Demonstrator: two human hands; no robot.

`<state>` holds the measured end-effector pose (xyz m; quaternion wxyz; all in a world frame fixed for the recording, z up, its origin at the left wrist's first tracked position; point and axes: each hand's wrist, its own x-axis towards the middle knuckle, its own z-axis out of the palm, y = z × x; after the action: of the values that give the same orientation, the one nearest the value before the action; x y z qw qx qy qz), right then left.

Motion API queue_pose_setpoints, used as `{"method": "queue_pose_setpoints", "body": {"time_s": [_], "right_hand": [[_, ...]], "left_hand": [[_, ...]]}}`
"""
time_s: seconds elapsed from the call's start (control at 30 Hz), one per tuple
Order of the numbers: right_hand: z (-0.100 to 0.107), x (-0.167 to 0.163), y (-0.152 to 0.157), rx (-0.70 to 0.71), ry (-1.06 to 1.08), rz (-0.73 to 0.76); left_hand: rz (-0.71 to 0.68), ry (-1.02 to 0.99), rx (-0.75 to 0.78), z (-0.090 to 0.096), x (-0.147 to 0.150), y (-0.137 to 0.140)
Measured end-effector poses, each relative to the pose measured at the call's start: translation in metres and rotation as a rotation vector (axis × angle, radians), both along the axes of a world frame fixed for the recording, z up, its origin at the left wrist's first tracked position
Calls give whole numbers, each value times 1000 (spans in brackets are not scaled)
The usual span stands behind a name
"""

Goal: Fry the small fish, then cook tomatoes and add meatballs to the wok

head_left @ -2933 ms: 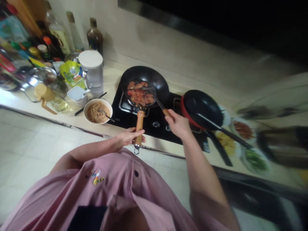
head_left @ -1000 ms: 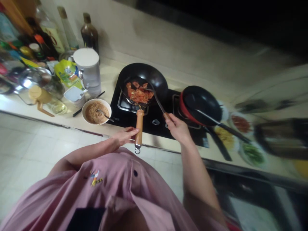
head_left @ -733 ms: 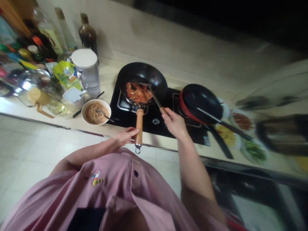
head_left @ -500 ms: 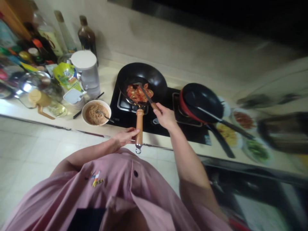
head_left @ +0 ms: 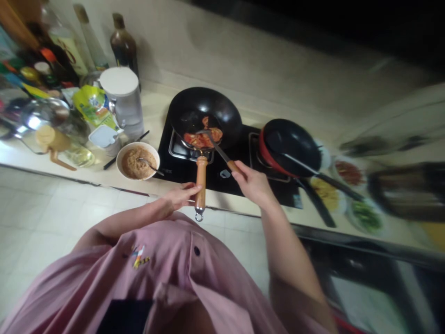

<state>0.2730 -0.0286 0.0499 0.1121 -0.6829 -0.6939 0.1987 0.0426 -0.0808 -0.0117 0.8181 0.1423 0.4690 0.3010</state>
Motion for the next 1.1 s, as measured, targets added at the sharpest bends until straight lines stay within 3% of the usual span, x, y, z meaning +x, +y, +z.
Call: {"method": "queue_pose_setpoints", "body": {"time_s": [0.3, 0.5, 0.67, 0.83, 1.1], "right_hand": [[5, 9, -11, 22, 8, -14], [0, -12, 25, 102, -39, -48], [-7, -28, 49, 63, -78, -40], [-6, -15, 35, 11, -164, -64], [2, 2, 1, -29, -100, -103]], "left_hand": [[35, -32, 25, -10, 0, 0], [22, -28, 52, -8, -1, 0], [8, -22, 80, -6, -6, 0], [10, -20, 81, -10, -9, 0], [29, 2, 43, -8, -2, 2]]}}
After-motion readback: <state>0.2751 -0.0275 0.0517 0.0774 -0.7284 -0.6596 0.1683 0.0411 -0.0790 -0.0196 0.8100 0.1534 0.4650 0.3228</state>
